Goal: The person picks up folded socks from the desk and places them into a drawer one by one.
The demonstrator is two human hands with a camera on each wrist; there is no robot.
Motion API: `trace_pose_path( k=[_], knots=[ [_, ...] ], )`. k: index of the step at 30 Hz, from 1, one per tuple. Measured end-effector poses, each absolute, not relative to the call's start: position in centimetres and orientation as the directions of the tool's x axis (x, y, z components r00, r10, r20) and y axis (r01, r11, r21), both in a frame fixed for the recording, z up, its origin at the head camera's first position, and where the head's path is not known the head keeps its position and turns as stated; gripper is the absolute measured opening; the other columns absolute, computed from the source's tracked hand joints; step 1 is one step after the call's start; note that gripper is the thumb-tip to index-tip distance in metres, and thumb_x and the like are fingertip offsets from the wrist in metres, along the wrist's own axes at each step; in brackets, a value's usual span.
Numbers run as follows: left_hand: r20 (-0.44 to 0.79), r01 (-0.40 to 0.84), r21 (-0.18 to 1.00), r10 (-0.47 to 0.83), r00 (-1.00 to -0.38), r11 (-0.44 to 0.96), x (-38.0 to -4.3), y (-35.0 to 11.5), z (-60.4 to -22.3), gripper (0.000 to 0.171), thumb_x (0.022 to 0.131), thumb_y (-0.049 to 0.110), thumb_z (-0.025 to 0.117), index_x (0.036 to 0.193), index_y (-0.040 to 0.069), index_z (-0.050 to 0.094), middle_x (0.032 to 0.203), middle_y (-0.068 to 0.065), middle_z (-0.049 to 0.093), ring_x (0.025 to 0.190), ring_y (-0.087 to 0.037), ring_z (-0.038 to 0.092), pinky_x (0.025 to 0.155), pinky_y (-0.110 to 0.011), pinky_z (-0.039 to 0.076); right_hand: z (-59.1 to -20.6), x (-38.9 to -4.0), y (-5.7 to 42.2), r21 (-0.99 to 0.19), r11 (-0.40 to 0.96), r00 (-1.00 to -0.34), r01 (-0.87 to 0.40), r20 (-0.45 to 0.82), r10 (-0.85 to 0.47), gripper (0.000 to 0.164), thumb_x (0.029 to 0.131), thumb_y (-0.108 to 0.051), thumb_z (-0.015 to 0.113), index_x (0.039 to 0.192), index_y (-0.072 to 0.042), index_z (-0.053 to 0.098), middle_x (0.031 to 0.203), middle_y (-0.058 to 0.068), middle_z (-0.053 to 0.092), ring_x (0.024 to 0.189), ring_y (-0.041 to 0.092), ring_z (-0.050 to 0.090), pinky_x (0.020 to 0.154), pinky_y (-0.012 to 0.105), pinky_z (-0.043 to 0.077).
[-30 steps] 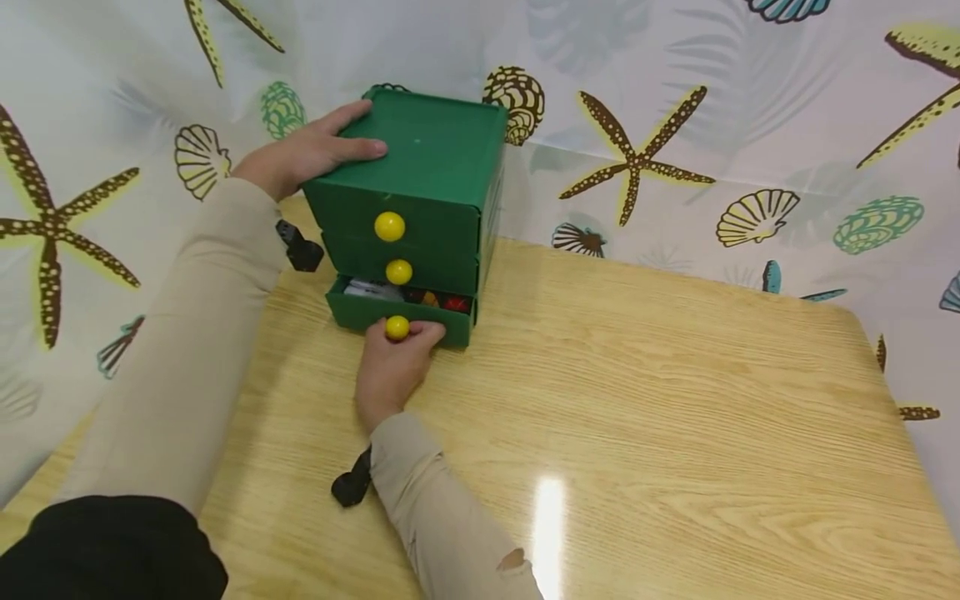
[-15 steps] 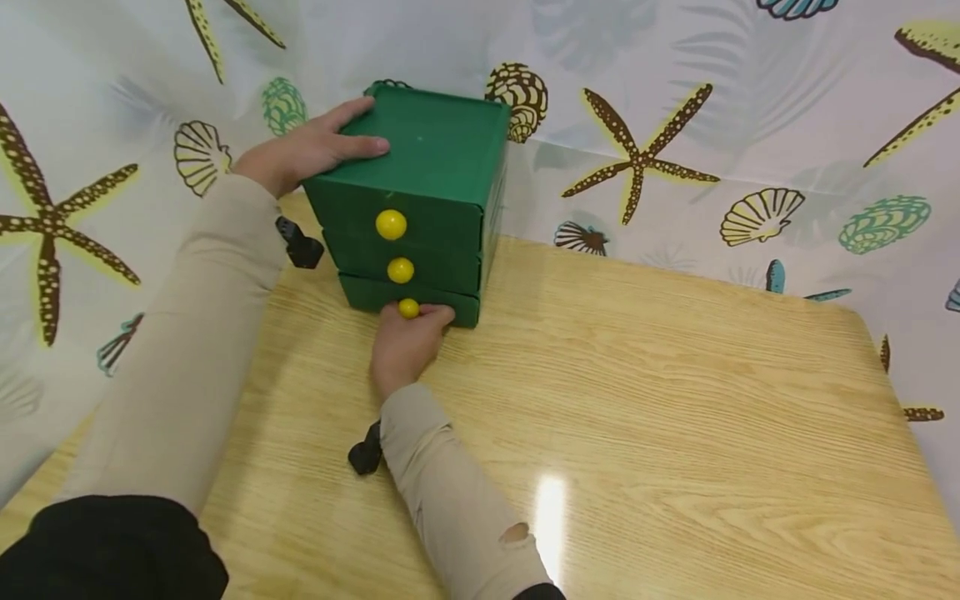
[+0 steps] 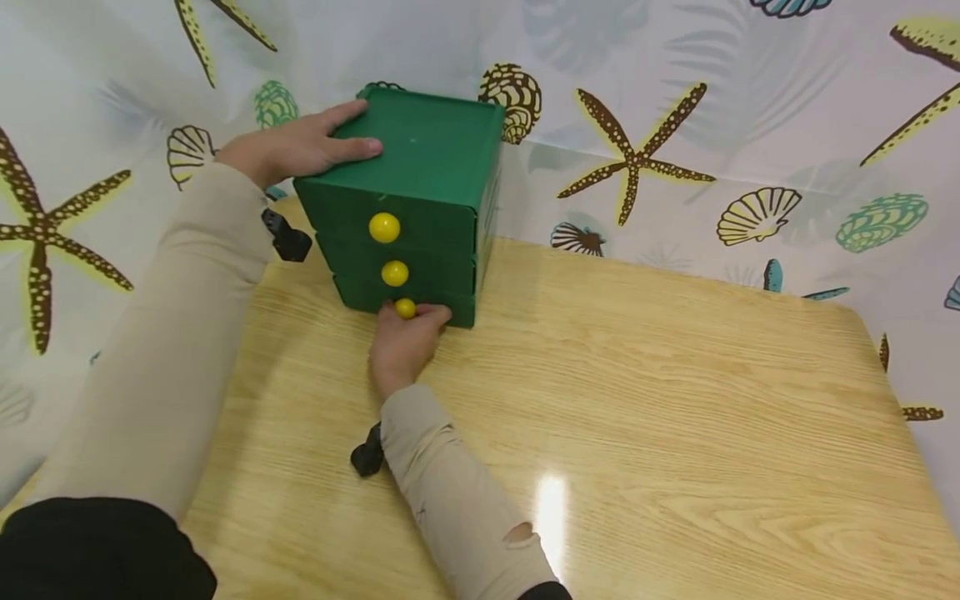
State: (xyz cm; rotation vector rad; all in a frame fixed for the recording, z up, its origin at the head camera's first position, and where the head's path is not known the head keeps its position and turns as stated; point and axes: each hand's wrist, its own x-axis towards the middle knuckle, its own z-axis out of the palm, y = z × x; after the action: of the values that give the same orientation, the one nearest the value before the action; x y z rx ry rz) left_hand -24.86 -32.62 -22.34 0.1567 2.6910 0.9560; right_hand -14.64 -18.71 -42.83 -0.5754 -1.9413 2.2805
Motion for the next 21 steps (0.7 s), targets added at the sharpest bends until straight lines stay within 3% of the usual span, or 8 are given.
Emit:
trace_pose_path(
  k=[7, 11, 16, 21],
  knots=[
    [-0.231, 0.01, 0.614, 0.192, -0.954, 0.789, -24.6, -33.2, -22.4, 0.092, 0.099, 0.062, 0.047, 0.161, 0.033, -0.014, 0.168, -0.005, -0.013, 0.152, -0.032, -0.008, 0.12, -0.056, 0.005, -42.9, -14.3, -18.7, -0.96, -0.237, -0.945, 0.15, -0.209, 0.251, 0.039, 0.09, -0.012, 0.076, 0.107, -0.008, 0.04, 0.088, 0.009, 0.053, 0.041, 0.017, 0.048, 0.038, 0.029, 0.049],
    [-0.215, 0.012, 0.6, 0.175, -0.961, 0.8, -24.3, -33.3, -22.3, 0.091, 0.1, 0.061, 0.048, 0.162, 0.03, -0.011, 0.168, -0.007, -0.01, 0.153, -0.035, -0.004, 0.119, -0.058, 0.008, -42.9, -14.0, -17.6, -0.956, -0.246, -0.972, 0.162, -0.197, 0.125, 0.036, 0.093, -0.01, 0.07, 0.112, -0.006, 0.04, 0.083, 0.008, 0.053, 0.041, 0.016, 0.05, 0.041, 0.029, 0.052],
    [-0.155, -0.002, 0.537, 0.096, -0.983, 0.844, -23.6, -33.2, -22.2, 0.089, 0.1, 0.062, 0.048, 0.165, 0.021, 0.001, 0.168, -0.013, 0.002, 0.152, -0.04, 0.009, 0.118, -0.059, 0.015, -42.1, -14.1, -13.2, -0.97, -0.099, -0.972, 0.221, -0.211, -0.103, 0.024, 0.098, -0.006, 0.06, 0.119, 0.001, 0.051, 0.09, 0.012, 0.06, 0.052, 0.018, 0.061, 0.053, 0.032, 0.058],
    [-0.063, -0.004, 0.461, 0.029, -0.998, 0.887, -22.0, -33.3, -22.3, 0.081, 0.103, 0.056, 0.045, 0.164, 0.014, 0.011, 0.167, -0.017, 0.013, 0.151, -0.04, 0.015, 0.118, -0.057, 0.017, -41.1, -14.9, -7.2, -0.981, 0.093, -0.947, 0.17, -0.189, -0.259, 0.028, 0.102, -0.008, 0.055, 0.127, 0.004, 0.057, 0.106, 0.021, 0.064, 0.067, 0.023, 0.067, 0.063, 0.036, 0.06]
  ],
)
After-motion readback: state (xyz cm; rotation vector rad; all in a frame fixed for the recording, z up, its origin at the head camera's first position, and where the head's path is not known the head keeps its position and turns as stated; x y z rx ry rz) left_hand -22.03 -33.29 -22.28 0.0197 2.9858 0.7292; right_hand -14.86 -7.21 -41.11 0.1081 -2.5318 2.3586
